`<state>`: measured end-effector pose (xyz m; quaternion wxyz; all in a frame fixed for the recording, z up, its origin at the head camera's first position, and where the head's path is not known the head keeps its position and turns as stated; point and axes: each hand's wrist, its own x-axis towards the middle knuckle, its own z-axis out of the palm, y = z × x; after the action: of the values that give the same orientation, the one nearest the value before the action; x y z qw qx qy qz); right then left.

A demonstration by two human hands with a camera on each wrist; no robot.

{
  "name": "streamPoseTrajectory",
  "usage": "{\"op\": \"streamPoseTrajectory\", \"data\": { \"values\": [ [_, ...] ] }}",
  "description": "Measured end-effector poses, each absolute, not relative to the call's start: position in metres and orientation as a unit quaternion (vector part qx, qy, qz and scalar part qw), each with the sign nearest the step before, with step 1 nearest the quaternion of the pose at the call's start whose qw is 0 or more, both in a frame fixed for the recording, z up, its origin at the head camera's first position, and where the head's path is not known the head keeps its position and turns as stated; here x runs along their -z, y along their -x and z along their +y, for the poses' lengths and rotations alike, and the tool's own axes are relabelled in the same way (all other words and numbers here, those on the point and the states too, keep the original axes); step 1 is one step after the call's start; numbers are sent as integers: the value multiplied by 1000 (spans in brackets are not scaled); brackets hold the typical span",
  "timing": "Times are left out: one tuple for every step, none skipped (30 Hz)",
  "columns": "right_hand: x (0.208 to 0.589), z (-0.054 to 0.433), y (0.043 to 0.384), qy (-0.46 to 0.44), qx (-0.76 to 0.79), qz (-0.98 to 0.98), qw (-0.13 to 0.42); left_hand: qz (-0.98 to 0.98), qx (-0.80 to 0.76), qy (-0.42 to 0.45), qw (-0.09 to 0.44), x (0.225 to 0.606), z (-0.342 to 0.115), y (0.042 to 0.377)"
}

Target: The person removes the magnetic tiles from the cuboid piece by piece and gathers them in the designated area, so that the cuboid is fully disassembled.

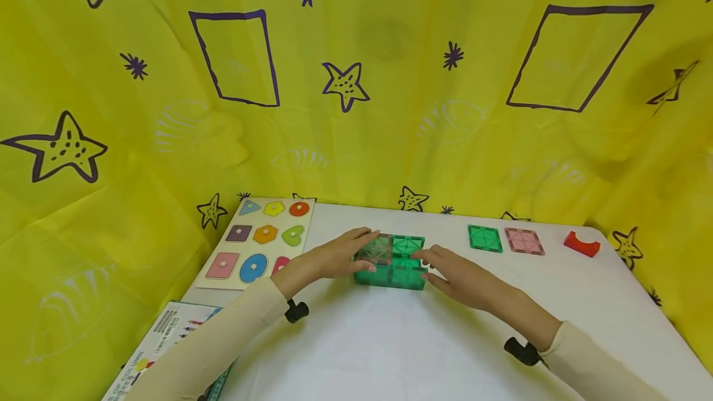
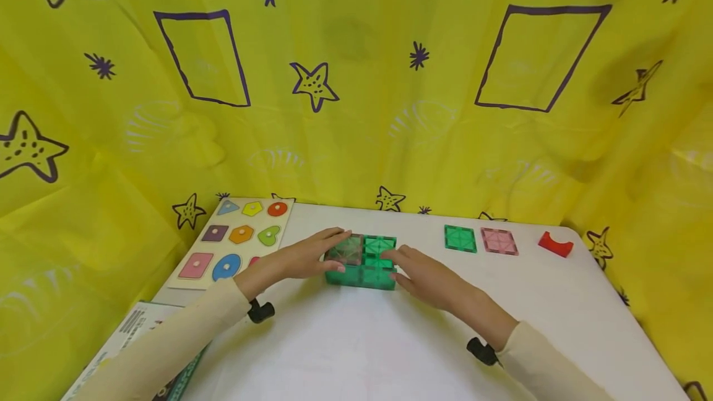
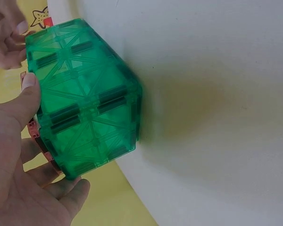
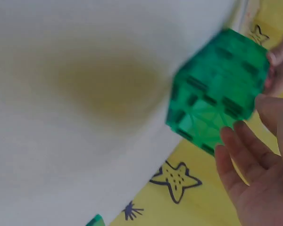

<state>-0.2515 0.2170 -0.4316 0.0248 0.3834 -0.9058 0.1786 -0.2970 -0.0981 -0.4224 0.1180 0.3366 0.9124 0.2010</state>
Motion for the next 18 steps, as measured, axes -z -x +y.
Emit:
{"op": "streamPoseTrajectory", "data": {
  "values": [
    [435,215,249,-393,-163,-904,41,913,-200,-336,119,422,-98,297],
    [439,214,248,-402,-150,-902,56,912,-202,-336,118,422,-98,297],
    [443,213,247,-411,-140,-898,70,912,-201,-336,119,421,-98,297],
    [447,211,247,-419,-133,-895,83,913,-201,-336,119,422,-98,297],
    [450,211,247,-425,-131,-890,95,912,-201,-336,120,422,-98,297],
    [453,210,247,-431,-132,-886,105,912,-202,-336,120,422,-99,297],
    [455,210,248,-436,-132,-883,115,911,-204,-337,120,422,-99,297],
    [457,209,248,-440,-136,-879,123,911,-204,-337,120,423,-99,298],
    [459,209,249,-443,-138,-876,131,911,-204,-337,120,423,-99,298],
    [460,209,249,-447,-138,-873,139,912,-204,-336,120,423,-99,298],
    [462,208,250,-449,-138,-871,144,912,-204,-336,120,424,-99,298],
    [463,208,251,-450,-138,-870,146,912,-204,-335,119,424,-99,298],
    [464,207,251,-450,-137,-870,148,912,-205,-335,119,424,-99,299],
    [465,206,252,-450,-138,-870,147,913,-203,-334,119,424,-99,299],
    [465,205,252,-449,-136,-871,148,913,-204,-334,118,424,-99,299],
    [466,205,252,-447,-136,-871,148,912,-205,-336,119,424,-99,299],
    [466,204,251,-445,-135,-872,149,911,-205,-338,119,424,-99,299],
    [467,203,251,-444,-136,-873,149,910,-205,-339,119,424,-99,299]
  ]
}}
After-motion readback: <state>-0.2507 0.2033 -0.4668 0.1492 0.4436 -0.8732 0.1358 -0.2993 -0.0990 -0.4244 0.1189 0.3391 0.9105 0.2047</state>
